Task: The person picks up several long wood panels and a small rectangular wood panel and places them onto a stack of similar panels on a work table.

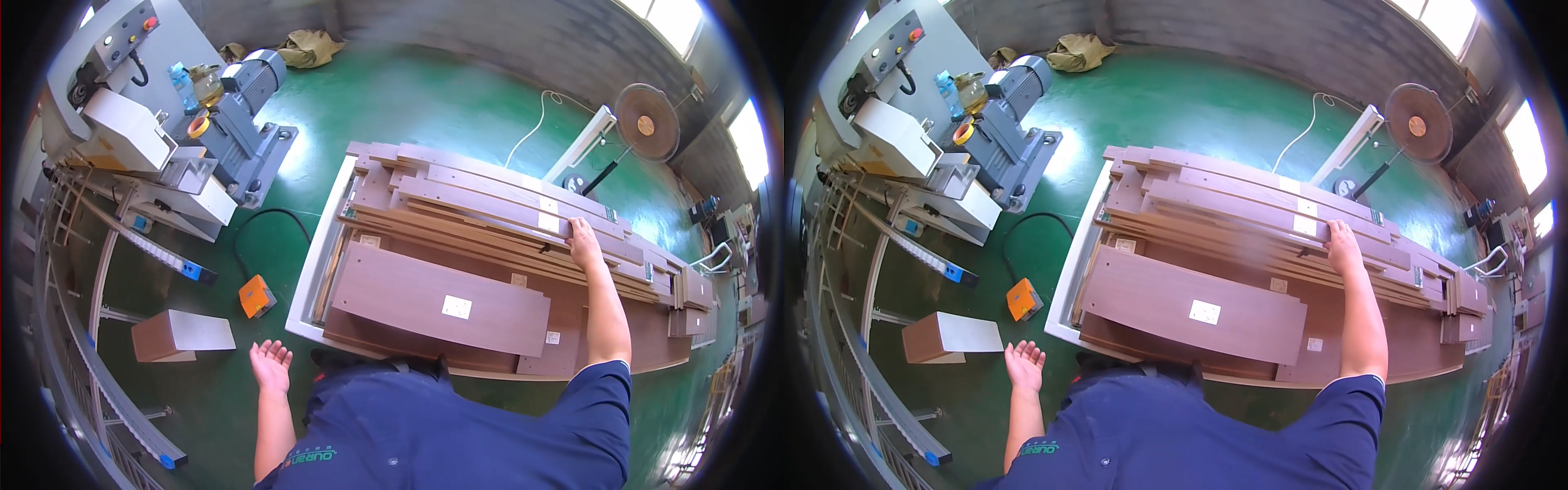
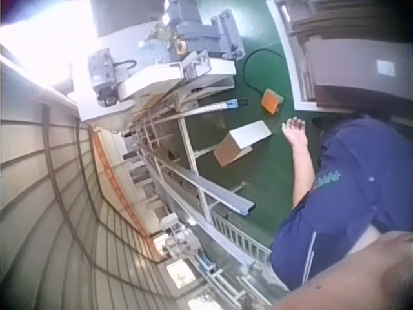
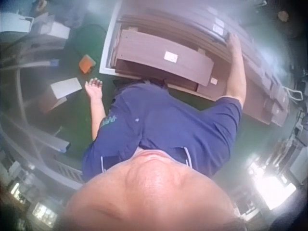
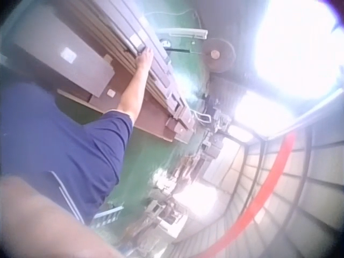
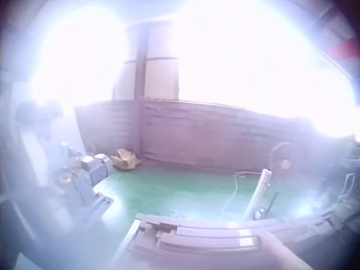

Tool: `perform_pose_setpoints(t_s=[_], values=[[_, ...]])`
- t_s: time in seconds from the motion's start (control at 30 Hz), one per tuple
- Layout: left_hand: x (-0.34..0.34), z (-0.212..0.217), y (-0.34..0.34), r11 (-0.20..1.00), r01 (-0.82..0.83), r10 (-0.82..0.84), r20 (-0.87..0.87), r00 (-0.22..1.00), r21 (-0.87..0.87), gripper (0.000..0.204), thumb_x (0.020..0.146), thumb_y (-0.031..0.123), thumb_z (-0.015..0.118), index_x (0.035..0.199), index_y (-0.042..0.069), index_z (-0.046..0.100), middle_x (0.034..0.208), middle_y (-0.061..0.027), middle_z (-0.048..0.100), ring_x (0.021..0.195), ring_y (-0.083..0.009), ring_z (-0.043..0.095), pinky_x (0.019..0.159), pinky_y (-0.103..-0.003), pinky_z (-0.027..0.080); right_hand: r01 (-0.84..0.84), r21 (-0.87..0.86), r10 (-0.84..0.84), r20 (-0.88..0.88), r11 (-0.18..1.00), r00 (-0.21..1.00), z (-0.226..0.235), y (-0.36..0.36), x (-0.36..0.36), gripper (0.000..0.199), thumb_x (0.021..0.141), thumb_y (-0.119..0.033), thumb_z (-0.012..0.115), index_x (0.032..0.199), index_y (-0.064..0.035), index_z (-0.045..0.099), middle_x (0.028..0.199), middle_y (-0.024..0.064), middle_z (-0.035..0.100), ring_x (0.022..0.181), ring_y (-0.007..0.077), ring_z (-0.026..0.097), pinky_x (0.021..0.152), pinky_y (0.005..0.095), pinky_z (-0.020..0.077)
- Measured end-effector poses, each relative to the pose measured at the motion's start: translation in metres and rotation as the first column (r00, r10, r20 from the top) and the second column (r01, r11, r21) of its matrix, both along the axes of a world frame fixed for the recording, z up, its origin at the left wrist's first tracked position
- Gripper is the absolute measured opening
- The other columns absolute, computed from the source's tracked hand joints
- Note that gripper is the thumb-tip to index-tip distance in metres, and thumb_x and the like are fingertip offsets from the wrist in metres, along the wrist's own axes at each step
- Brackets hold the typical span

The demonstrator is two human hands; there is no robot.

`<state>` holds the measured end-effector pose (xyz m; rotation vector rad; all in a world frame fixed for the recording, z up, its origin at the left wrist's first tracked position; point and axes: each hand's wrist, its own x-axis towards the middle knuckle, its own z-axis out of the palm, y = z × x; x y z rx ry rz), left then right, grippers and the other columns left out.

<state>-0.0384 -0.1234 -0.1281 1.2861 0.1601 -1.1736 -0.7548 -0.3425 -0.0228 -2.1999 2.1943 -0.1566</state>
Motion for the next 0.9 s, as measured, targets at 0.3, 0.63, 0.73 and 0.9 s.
perform_pose_setpoints(t_s=[0.3,0.63,0.73,0.9], values=[[-0.007,-0.011,0.023,0.999,0.02,-0.021,0.03,0.999,0.032,0.042,0.095,0.049,0.046,0.104,0.009,0.052,0.093,-0.0069,0.06,0.081,-0.02,0.057,0.075,-0.037,0.05,0.061,0.034,-0.056,-0.139,0.998,0.989,-0.019,-0.019,0.001,0.058,0.074,-0.006,0.068,0.128,-0.003,0.047,0.13,0.0188,0.049,0.127,0.035,0.043,0.108,0.0406,0.0361],[0.001,0.006,0.034,0.988,0.125,-0.134,0.098,0.986,0.095,0.045,0.096,0.051,0.044,0.102,0.008,0.054,0.093,-0.0082,0.06,0.08,-0.0209,0.057,0.073,-0.037,0.05,0.201,-0.25,-0.183,0.093,0.947,0.979,-0.067,-0.093,0.114,0.059,0.094,-0.042,0.051,0.14,-0.0069,0.042,0.144,0.0156,0.043,0.135,0.0325,0.037,0.113,0.0448,0.0272],[0.007,0.012,0.052,0.989,0.102,-0.116,0.136,0.984,0.106,0.046,0.096,0.053,0.043,0.101,0.008,0.054,0.091,-0.0089,0.06,0.078,-0.0213,0.057,0.071,-0.037,0.05,0.126,-0.307,-0.1,0.101,0.943,0.99,-0.073,-0.093,0.109,0.053,0.094,-0.037,0.05,0.137,-0.0067,0.046,0.139,0.0156,0.048,0.13,0.0344,0.042,0.11,0.0449,0.0315],[0.019,0.004,0.086,0.987,-0.005,-0.02,0.15,0.988,0.163,0.047,0.096,0.053,0.043,0.101,0.008,0.054,0.09,-0.0083,0.06,0.079,-0.0217,0.058,0.072,-0.038,0.05,-0.051,-0.274,0.079,0.092,0.96,0.993,-0.057,-0.095,0.102,0.049,0.093,-0.035,0.053,0.133,-0.0066,0.051,0.136,0.0161,0.051,0.128,0.0365,0.044,0.109,0.045,0.0328]])
